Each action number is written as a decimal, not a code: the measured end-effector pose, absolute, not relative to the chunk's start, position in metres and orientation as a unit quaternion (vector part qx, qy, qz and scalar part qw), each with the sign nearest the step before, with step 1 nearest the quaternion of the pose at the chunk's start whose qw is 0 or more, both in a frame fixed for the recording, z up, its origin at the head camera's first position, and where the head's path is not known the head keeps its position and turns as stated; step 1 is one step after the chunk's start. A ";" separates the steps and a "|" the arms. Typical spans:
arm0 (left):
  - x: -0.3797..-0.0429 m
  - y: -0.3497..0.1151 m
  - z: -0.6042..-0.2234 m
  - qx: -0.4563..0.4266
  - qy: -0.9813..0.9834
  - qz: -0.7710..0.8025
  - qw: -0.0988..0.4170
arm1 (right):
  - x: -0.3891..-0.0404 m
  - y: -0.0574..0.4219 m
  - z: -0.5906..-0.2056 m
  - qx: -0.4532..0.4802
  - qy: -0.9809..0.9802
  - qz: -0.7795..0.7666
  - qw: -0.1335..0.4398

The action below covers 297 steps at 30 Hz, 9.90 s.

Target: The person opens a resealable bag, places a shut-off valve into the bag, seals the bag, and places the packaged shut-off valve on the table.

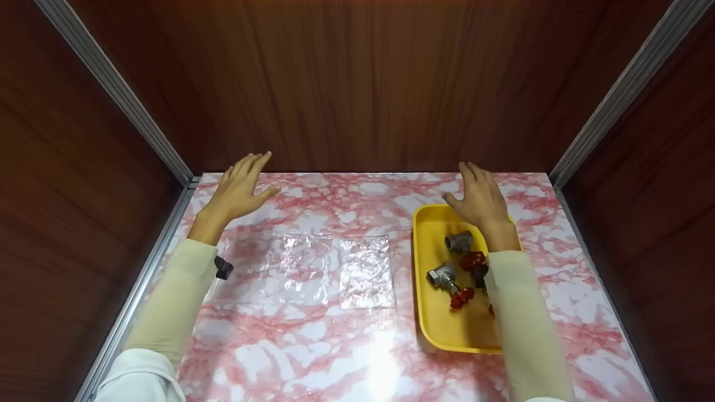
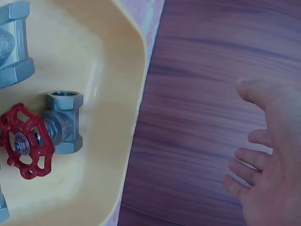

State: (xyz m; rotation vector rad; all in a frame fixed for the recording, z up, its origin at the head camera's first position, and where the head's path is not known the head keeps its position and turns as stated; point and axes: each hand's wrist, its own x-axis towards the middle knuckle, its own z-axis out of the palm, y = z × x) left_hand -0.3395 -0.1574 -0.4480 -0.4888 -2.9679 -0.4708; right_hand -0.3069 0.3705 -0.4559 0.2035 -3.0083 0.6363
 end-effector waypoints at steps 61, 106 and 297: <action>-0.291 -0.145 -0.514 -0.165 -0.927 -0.296 0.161 | -0.252 0.319 -0.486 0.125 -0.949 0.252 0.144; -0.255 -0.096 -0.555 -0.155 -0.903 -0.386 0.103 | -0.238 0.268 -0.534 0.127 -0.930 0.318 0.132; -0.225 -0.003 -0.580 -0.137 -0.828 -0.541 0.059 | -0.201 0.191 -0.567 -0.040 -0.706 0.704 0.067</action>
